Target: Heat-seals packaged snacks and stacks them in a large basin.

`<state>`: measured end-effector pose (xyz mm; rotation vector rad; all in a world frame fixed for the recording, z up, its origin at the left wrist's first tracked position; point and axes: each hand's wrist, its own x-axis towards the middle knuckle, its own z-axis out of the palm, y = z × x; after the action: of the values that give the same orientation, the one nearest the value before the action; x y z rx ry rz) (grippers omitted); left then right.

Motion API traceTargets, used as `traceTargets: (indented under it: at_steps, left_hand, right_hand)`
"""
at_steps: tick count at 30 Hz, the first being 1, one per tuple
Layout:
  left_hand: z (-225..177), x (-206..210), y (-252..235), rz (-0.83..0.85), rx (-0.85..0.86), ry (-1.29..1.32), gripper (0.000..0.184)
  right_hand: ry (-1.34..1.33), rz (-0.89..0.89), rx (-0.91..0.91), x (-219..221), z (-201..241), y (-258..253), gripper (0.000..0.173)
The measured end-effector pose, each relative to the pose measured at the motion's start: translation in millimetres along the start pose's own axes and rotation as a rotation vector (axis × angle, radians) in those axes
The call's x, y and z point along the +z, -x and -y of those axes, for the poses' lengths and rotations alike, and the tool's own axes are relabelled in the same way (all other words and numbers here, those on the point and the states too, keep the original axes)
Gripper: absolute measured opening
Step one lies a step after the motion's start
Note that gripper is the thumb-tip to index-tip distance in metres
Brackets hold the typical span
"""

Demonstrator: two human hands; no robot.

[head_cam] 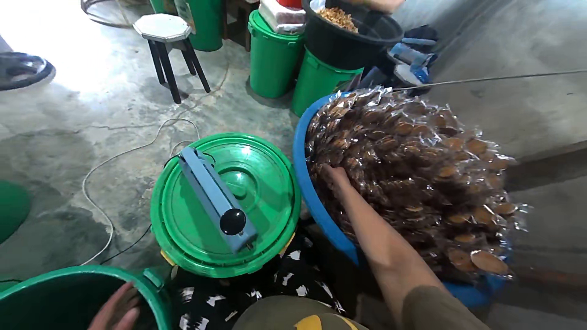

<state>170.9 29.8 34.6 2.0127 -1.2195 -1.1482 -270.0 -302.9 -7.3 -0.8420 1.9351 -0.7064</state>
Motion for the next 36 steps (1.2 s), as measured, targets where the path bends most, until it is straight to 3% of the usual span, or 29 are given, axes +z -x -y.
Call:
traceTargets:
  at_steps: [2,5,6,9,10,11,12,13,14,15,16,18,19,21,23,26,28,31,34,36]
  left_hand:
    - [-32.0,24.0,-12.0,0.132,0.147,0.081,0.057]
    - [-69.8,66.9,-24.5,0.400,0.351,0.215,0.056]
    - [-77.5,83.7,-29.3,0.501,0.384,0.322,0.065]
    - [-101.5,133.2,-43.6,0.695,0.249,0.745,0.104]
    - [-107.1,144.3,-47.0,0.699,0.160,0.898,0.101]
    - [-112.6,151.0,-47.6,0.642,0.046,1.039,0.082]
    - [-118.2,154.3,-47.1,0.509,-0.087,1.134,0.059]
    - [-118.5,155.0,-48.8,0.375,-0.167,1.163,0.049]
    - [-111.7,153.9,-51.3,0.277,-0.157,1.140,0.039]
    - [-102.2,152.5,-52.7,0.195,-0.097,1.051,0.034]
    - [-92.0,150.1,-52.8,0.146,-0.020,0.929,0.042]
    - [-77.4,144.1,-51.2,0.137,0.086,0.726,0.058]
    - [-74.5,141.3,-51.0,0.149,0.096,0.674,0.064]
    - [-73.9,135.6,-55.0,0.116,0.083,0.633,0.063]
    - [-70.6,134.2,-69.0,-0.039,0.095,0.568,0.062]
    - [-64.7,129.6,-93.8,-0.204,0.119,0.441,0.059]
    - [-61.6,123.6,-104.8,-0.205,0.089,0.431,0.060]
    - [-67.0,109.3,-114.4,-0.177,0.057,0.432,0.061]
    - [-68.8,94.0,-131.1,-0.219,0.072,0.411,0.062]
    - [-70.1,84.9,-143.9,-0.243,0.072,0.392,0.063]
  right_hand:
    - [-0.019,0.047,-0.006,-1.9,2.5,8.6,0.042]
    - [-0.350,0.194,-0.186,-4.2,14.9,65.3,0.020]
    - [-0.411,0.221,-0.324,-1.7,13.4,93.0,0.018]
    - [-0.280,0.305,-0.772,22.8,-21.7,166.6,0.045]
    - [-0.170,0.363,-0.882,33.6,-36.8,185.5,0.048]
    - [-0.037,0.446,-0.989,42.6,-50.5,199.5,0.051]
    - [0.099,0.538,-1.091,49.4,-60.6,207.9,0.058]
    - [0.208,0.650,-1.118,52.2,-66.5,213.7,0.069]
    - [0.230,0.793,-1.026,51.2,-66.8,218.7,0.076]
    - [0.153,0.935,-0.844,49.8,-65.1,221.5,0.073]
    - [0.013,1.020,-0.621,50.2,-62.8,223.1,0.061]
    - [-0.189,0.975,-0.190,60.6,-54.6,222.4,0.029]
    - [-0.182,0.892,-0.102,70.6,-50.2,218.7,0.019]
    - [-0.053,0.733,-0.193,95.9,-43.1,206.4,0.018]
    - [0.119,0.607,-0.418,120.1,-30.0,195.0,0.027]
    - [0.235,0.492,-0.776,150.7,-27.6,177.6,0.023]
    - [0.396,0.530,-0.806,159.8,-17.9,169.2,0.044]
    - [0.472,0.547,-0.729,162.0,23.1,167.4,0.043]
    - [0.490,0.800,-0.713,142.8,66.5,181.9,0.051]
    - [0.787,0.890,-0.797,135.2,76.1,203.3,0.067]
